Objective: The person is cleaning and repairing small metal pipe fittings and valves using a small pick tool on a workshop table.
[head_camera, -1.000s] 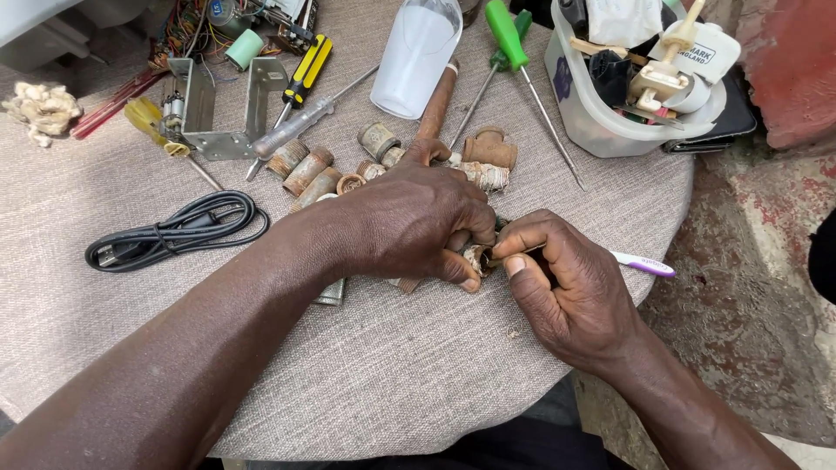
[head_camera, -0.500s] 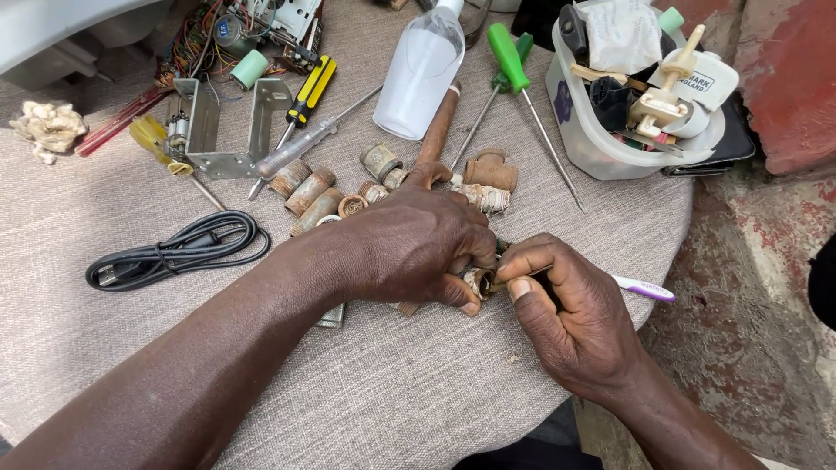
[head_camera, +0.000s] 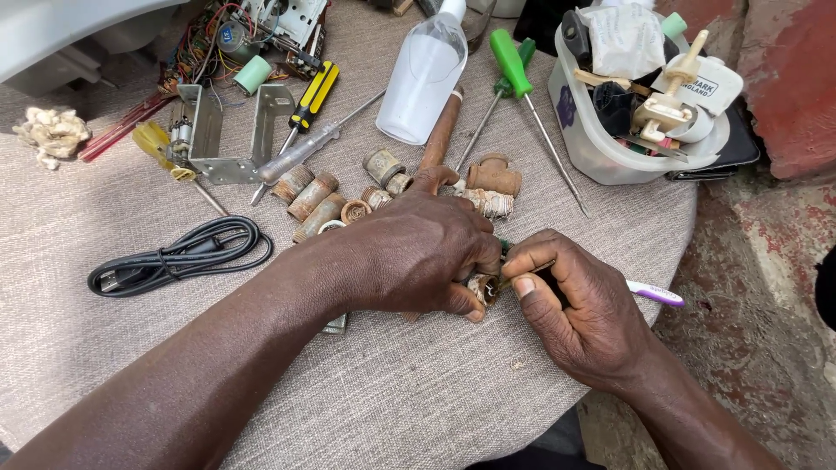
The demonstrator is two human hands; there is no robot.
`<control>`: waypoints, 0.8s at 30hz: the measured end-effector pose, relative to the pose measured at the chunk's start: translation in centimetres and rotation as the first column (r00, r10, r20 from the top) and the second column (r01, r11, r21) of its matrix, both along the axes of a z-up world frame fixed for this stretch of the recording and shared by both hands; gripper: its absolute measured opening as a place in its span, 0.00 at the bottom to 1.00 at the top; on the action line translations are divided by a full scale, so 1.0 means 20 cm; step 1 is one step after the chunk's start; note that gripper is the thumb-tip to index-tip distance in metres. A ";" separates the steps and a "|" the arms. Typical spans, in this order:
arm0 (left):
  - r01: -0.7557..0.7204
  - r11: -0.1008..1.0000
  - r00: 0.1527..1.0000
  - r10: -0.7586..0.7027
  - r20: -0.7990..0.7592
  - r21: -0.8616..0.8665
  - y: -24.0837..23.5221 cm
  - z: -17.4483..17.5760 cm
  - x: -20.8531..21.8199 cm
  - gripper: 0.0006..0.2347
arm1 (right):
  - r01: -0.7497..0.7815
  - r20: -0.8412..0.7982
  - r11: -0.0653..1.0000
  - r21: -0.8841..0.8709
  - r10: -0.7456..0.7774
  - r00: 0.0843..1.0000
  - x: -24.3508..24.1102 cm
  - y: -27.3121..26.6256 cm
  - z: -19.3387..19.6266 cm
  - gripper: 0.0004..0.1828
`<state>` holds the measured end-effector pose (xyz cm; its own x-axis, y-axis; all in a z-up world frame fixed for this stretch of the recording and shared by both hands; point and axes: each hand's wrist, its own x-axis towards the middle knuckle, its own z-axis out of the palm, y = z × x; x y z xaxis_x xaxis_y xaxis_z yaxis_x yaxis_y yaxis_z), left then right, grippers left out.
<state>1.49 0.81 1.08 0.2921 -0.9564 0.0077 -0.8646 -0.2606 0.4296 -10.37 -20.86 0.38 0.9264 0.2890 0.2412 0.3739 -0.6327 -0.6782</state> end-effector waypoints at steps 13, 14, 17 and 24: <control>-0.025 0.998 0.993 0.019 -0.115 -0.049 0.02 -0.01 -0.01 0.13 | -0.069 0.092 0.997 0.024 0.066 0.994 -0.05 0.05 0.00 0.08; -0.027 0.999 0.995 0.023 -0.092 -0.044 0.02 -0.01 -0.01 0.13 | -0.037 0.092 0.999 0.027 0.035 0.995 -0.03 0.03 0.00 0.08; -0.040 0.999 0.996 0.037 -0.078 -0.034 0.02 0.00 0.00 0.13 | -0.027 0.068 0.999 0.041 0.025 0.997 -0.02 0.03 -0.01 0.09; -0.029 0.999 0.998 0.027 -0.055 -0.031 0.01 -0.03 0.00 0.14 | -0.042 0.004 0.994 0.096 0.042 0.999 -0.03 0.03 0.00 0.09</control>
